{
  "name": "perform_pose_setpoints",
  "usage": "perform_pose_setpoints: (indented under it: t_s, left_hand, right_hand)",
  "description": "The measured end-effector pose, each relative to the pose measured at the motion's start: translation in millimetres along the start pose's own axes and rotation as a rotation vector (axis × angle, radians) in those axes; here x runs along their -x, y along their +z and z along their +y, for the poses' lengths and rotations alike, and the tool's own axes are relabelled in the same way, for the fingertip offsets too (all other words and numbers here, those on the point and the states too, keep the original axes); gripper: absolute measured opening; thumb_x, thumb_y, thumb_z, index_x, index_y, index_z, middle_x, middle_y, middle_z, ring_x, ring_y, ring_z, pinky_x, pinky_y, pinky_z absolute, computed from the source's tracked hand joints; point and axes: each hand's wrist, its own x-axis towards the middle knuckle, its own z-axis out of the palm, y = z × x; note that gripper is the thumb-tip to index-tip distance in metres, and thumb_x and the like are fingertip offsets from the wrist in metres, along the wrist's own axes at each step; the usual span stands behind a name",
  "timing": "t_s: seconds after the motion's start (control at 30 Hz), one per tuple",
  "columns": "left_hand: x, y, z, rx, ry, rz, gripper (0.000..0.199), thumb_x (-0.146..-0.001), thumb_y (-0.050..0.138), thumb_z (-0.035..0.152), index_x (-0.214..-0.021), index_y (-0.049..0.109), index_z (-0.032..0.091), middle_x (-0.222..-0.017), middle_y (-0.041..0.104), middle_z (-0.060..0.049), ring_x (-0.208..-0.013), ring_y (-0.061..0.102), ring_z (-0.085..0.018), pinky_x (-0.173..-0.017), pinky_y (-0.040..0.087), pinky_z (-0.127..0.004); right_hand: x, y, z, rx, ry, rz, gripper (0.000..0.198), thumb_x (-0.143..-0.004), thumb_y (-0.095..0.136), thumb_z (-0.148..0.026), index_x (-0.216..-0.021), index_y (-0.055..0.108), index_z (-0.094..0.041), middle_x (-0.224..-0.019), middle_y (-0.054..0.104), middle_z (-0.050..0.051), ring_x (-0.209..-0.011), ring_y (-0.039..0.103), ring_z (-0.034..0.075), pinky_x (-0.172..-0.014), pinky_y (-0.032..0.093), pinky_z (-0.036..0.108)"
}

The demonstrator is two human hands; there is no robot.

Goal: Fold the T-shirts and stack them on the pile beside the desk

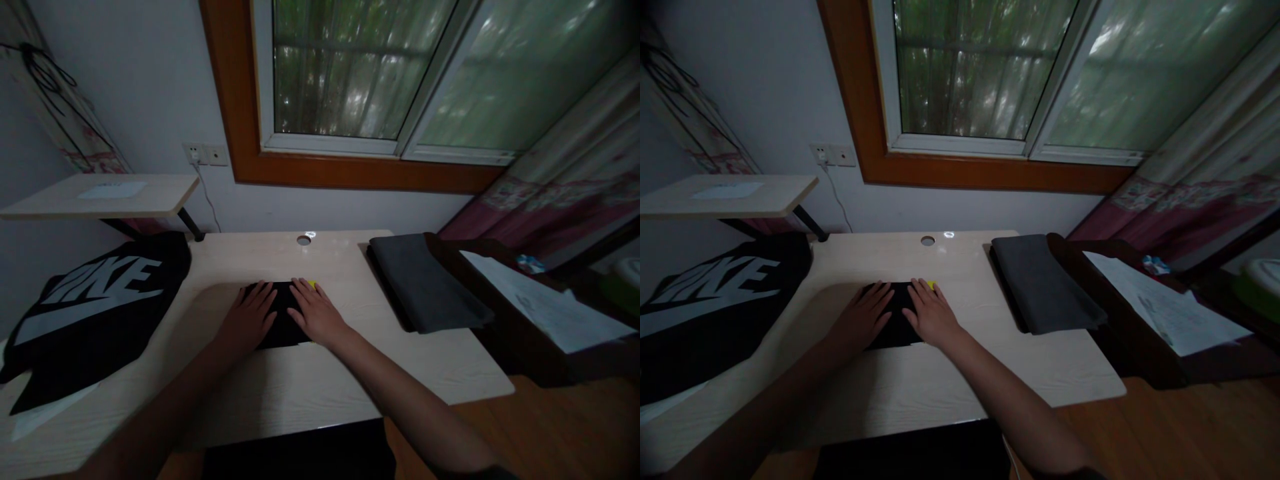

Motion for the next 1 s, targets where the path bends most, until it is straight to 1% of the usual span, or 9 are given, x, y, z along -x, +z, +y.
perform_pose_setpoints:
  t_s: [0.2,0.27,0.43,0.5,0.57,0.63,0.7,0.87,1.0]
  left_hand:
    - [21,-6,-15,0.018,-0.068,-0.067,0.057,-0.105,0.034,0.045,-0.157,0.035,0.022,-0.166,0.03,-0.008,-0.154,0.026,-0.028,-0.122,0.027,-0.058]
    - [30,-8,-20,0.026,-0.076,-0.092,0.057,-0.105,0.033,0.046,-0.158,0.033,0.025,-0.167,0.027,-0.006,-0.154,0.024,-0.029,-0.12,0.028,-0.059]
    - [53,-16,-35,0.025,-0.026,-0.109,0.058,-0.103,0.039,0.051,-0.158,0.031,0.035,-0.169,0.022,-0.002,-0.156,0.016,-0.032,-0.12,0.026,-0.063]
    - [60,-21,-37,0.029,0.042,-0.1,0.065,-0.099,0.046,0.056,-0.158,0.03,0.034,-0.169,0.022,-0.003,-0.156,0.014,-0.033,-0.12,0.025,-0.063]
    - [65,-25,-37,0.04,0.117,-0.091,0.07,-0.097,0.051,0.057,-0.159,0.029,0.033,-0.167,0.028,-0.004,-0.156,0.014,-0.033,-0.122,0.023,-0.062]
    - [67,-29,-35,0.046,0.181,-0.095,0.071,-0.097,0.053,0.054,-0.159,0.028,0.032,-0.165,0.034,-0.004,-0.155,0.019,-0.031,-0.124,0.02,-0.059]
    - [66,-32,-32,0.041,0.227,-0.109,0.069,-0.098,0.053,0.046,-0.16,0.027,0.031,-0.163,0.038,-0.003,-0.154,0.026,-0.028,-0.125,0.019,-0.054]
    - [61,-34,-31,-0.002,0.273,-0.112,0.067,-0.095,0.052,0.025,-0.158,0.03,0.03,-0.159,0.045,-0.001,-0.148,0.038,-0.023,-0.125,0.021,-0.047]
    - [64,-27,-30,-0.038,0.278,-0.054,0.058,-0.095,0.048,0.016,-0.151,0.043,0.027,-0.155,0.051,-0.002,-0.146,0.042,-0.022,-0.121,0.03,-0.043]
  right_hand:
    - [20,-13,20,0.003,0.042,-0.07,0.063,-0.105,0.04,-0.05,-0.159,0.031,-0.019,-0.166,0.025,0.01,-0.155,0.023,0.026,-0.124,0.024,0.055]
    - [29,-14,29,-0.001,0.047,-0.079,0.063,-0.105,0.04,-0.05,-0.16,0.029,-0.02,-0.166,0.024,0.01,-0.155,0.022,0.027,-0.125,0.023,0.056]
    - [48,-25,45,-0.067,0.026,-0.018,0.063,-0.106,0.041,-0.043,-0.162,0.021,-0.025,-0.168,0.022,0.009,-0.155,0.021,0.029,-0.122,0.03,0.058]
    - [54,-33,45,-0.105,-0.03,0.043,0.062,-0.104,0.046,-0.04,-0.161,0.026,-0.025,-0.166,0.027,0.009,-0.155,0.022,0.029,-0.121,0.033,0.057]
    - [58,-41,42,-0.14,-0.136,0.071,0.059,-0.101,0.054,-0.039,-0.156,0.038,-0.025,-0.162,0.038,0.01,-0.152,0.029,0.03,-0.12,0.036,0.056]
    - [61,-45,38,-0.152,-0.255,0.051,0.055,-0.097,0.063,-0.04,-0.148,0.051,-0.025,-0.153,0.05,0.01,-0.148,0.038,0.03,-0.119,0.039,0.054]
    - [62,-45,34,-0.134,-0.332,0.016,0.052,-0.094,0.067,-0.04,-0.142,0.057,-0.024,-0.146,0.058,0.009,-0.141,0.048,0.029,-0.118,0.042,0.052]
    - [61,-39,31,-0.058,-0.371,0.024,0.041,-0.095,0.066,-0.032,-0.135,0.064,-0.023,-0.134,0.068,0.008,-0.127,0.061,0.026,-0.112,0.05,0.046]
    - [60,-37,31,-0.004,-0.392,0.024,0.036,-0.096,0.062,-0.026,-0.131,0.067,-0.021,-0.131,0.07,0.008,-0.123,0.063,0.025,-0.108,0.052,0.043]
